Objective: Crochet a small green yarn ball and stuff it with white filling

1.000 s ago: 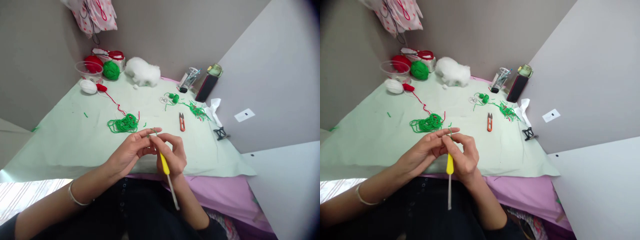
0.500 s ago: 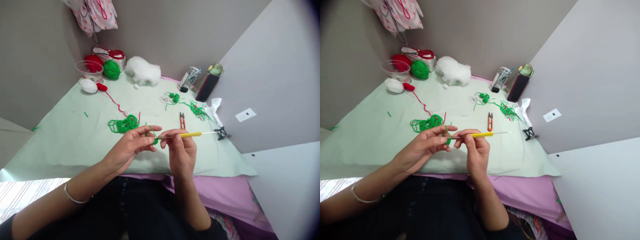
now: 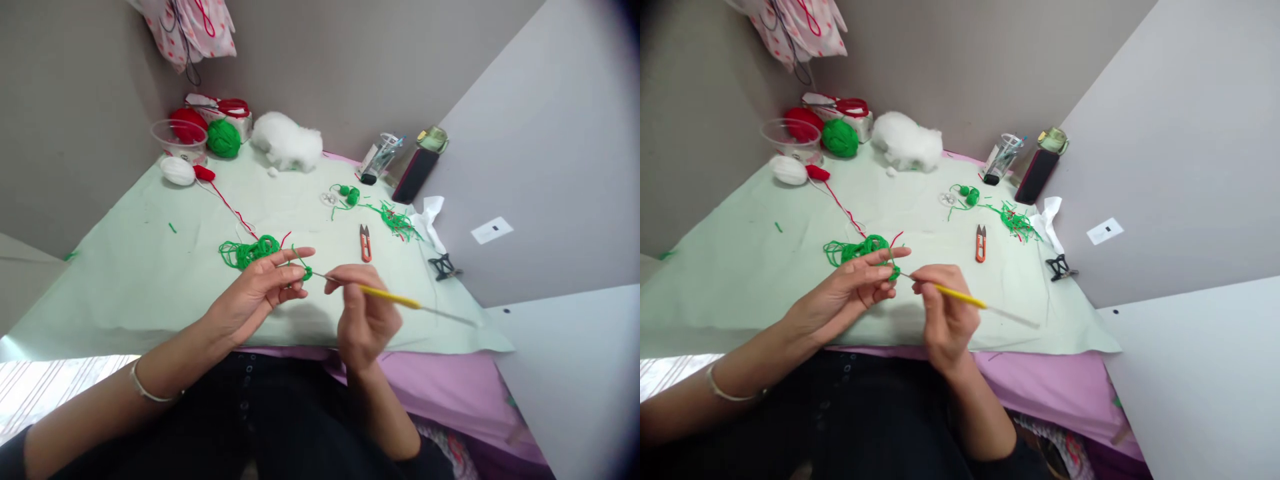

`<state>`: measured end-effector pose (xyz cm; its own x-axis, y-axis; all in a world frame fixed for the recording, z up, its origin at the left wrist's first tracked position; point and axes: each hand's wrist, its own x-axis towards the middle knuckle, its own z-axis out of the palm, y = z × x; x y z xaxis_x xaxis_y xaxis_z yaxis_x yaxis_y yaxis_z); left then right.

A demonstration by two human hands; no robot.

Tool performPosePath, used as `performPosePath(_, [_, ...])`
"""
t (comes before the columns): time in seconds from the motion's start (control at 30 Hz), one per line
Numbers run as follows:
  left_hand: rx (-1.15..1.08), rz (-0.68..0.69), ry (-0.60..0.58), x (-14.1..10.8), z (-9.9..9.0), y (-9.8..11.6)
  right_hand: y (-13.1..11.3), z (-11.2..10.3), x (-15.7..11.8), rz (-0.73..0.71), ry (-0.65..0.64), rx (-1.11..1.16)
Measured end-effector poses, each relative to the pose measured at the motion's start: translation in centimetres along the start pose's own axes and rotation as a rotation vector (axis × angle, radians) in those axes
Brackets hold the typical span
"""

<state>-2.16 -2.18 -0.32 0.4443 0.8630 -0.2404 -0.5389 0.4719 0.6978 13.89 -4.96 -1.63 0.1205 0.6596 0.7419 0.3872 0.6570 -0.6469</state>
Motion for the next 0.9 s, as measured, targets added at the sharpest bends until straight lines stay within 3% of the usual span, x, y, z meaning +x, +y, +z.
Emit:
performPosePath(0.1, [0.085,0.063,-0.02,-0.1,0.0,0.1,0.0,-0.1,0.6,0.182,0.027,0.241])
performPosePath(0.33, [0.206,0.112,-0.023,-0.2,0.5,-0.2,0.5,0.2,0.5,0.284,-0.077,0.364])
performPosePath(0.57, [0.153,0.082,-0.029,-0.1,0.1,0.3,-0.2,-0.6,0.9,0.246,0.034,0.359])
performPosePath(0.9, [0.104,0.086,-0.043,0.0,0.2,0.1,-0.5,-0.2,0.8,0.229,0.024,0.269])
